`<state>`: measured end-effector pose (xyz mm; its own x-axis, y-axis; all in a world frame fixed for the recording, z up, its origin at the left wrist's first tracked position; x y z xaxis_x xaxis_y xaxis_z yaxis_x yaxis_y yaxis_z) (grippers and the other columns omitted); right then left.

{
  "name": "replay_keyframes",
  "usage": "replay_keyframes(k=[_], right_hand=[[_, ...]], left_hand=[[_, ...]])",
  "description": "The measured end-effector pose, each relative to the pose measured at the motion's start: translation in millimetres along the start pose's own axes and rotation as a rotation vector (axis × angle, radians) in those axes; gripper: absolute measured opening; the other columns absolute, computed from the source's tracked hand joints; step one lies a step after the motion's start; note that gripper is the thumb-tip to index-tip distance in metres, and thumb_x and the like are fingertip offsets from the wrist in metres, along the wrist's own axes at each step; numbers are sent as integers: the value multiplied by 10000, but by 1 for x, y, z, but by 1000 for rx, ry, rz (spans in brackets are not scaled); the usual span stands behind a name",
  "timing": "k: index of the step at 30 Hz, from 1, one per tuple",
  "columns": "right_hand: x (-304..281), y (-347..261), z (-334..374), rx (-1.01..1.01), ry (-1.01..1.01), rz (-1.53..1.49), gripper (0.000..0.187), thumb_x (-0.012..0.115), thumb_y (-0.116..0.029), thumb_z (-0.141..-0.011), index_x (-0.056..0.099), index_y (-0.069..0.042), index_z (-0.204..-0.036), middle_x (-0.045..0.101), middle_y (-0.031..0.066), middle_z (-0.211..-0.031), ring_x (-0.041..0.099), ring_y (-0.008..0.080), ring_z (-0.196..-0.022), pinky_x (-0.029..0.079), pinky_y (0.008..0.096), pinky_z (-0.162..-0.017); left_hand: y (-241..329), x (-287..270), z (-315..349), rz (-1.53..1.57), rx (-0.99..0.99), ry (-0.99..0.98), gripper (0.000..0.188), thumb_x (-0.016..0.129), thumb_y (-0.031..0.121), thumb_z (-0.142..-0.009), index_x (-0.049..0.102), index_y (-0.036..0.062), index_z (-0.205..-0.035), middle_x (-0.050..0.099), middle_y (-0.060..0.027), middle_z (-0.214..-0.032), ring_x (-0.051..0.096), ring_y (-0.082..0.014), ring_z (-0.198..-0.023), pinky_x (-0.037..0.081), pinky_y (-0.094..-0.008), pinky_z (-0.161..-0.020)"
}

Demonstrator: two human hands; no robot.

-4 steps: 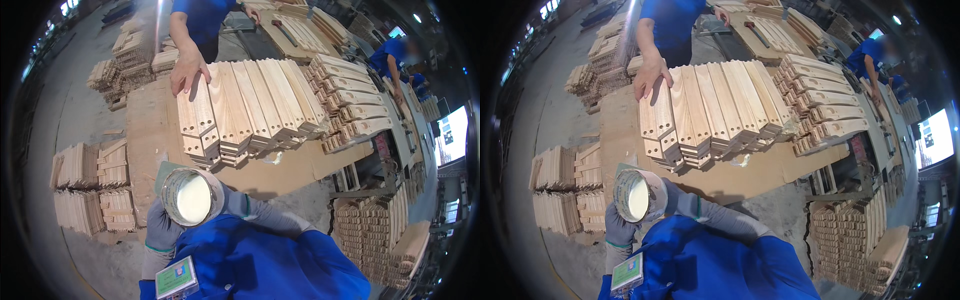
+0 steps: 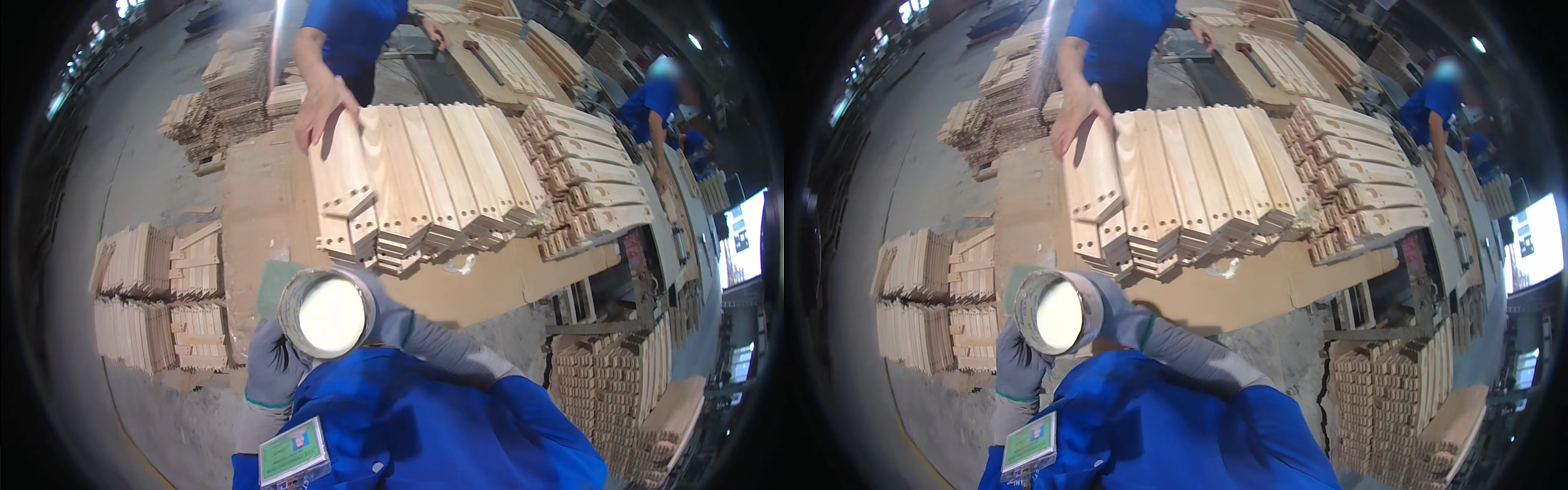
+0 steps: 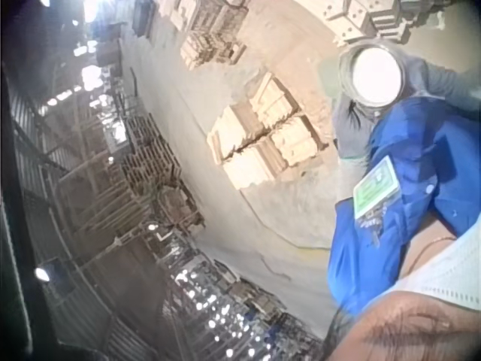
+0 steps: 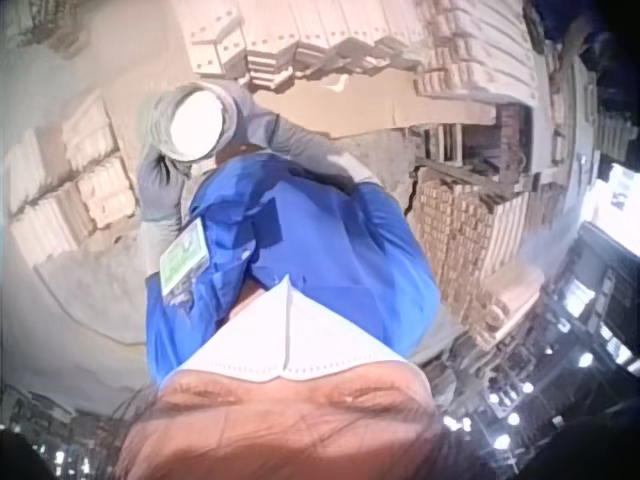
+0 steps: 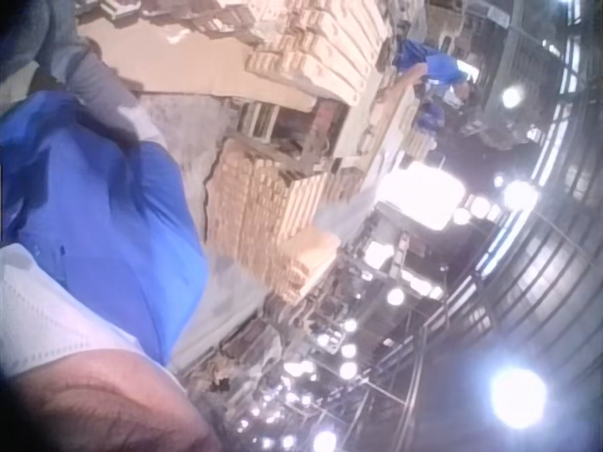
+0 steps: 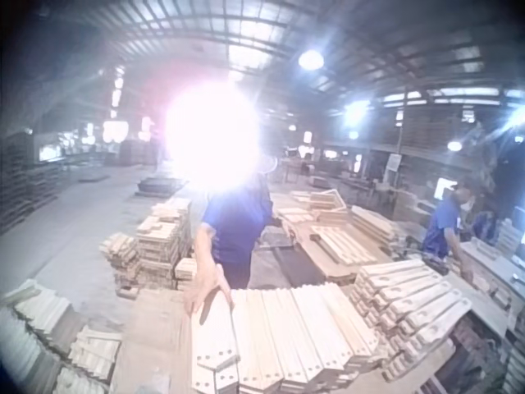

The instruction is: The person applies a white liquid to the edges and holes of stacked wooden pieces using a brush. They repeatedly dip the brush into a container and coat each piece before moving to the next.

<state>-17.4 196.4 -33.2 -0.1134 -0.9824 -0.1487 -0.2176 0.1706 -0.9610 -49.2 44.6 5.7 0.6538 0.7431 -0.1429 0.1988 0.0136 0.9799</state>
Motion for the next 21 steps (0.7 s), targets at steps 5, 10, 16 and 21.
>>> replay_keyframes(k=[5,10,16,21], right_hand=[[-105,-63,4,-253,708,-51,187,447,-45,-935,596,33,-1017,595,104,-996,629,158,-827,518,237,-680],[-72,-157,3,-182,394,-244,90,610,-14,-815,585,-6,-901,614,150,-905,646,206,-740,560,305,-651],[-31,-174,-19,-238,-8,297,115,695,-82,-762,632,-18,-833,625,147,-821,644,227,-797,548,308,-662],[-36,-169,0,-161,106,-245,158,676,-50,-774,664,-46,-931,643,129,-997,644,219,-930,538,348,-790]], left_hand=[[13,-52,0,616,-41,337,274,455,66,-945,514,-33,-1193,605,-99,-1073,609,-119,-904,511,-232,-724],[22,-68,-7,491,-6,441,207,537,56,-911,603,-60,-1069,658,-122,-949,654,-162,-798,561,-290,-686],[35,-55,-17,554,-3,369,215,529,43,-911,580,9,-1117,657,-70,-945,632,-115,-770,509,-234,-650],[25,-70,-11,602,92,396,228,507,23,-916,576,5,-1132,648,-80,-988,631,-113,-796,514,-236,-674]])
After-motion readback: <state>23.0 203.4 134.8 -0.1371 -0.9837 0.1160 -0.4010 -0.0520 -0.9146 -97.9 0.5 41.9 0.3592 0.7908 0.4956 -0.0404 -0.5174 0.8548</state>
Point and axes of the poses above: each hand's wrist, its own z-axis away from the middle knuckle, its own x-axis out of the palm, y = z × x, the point moved 7 cm from there along -z, towards the middle knuckle
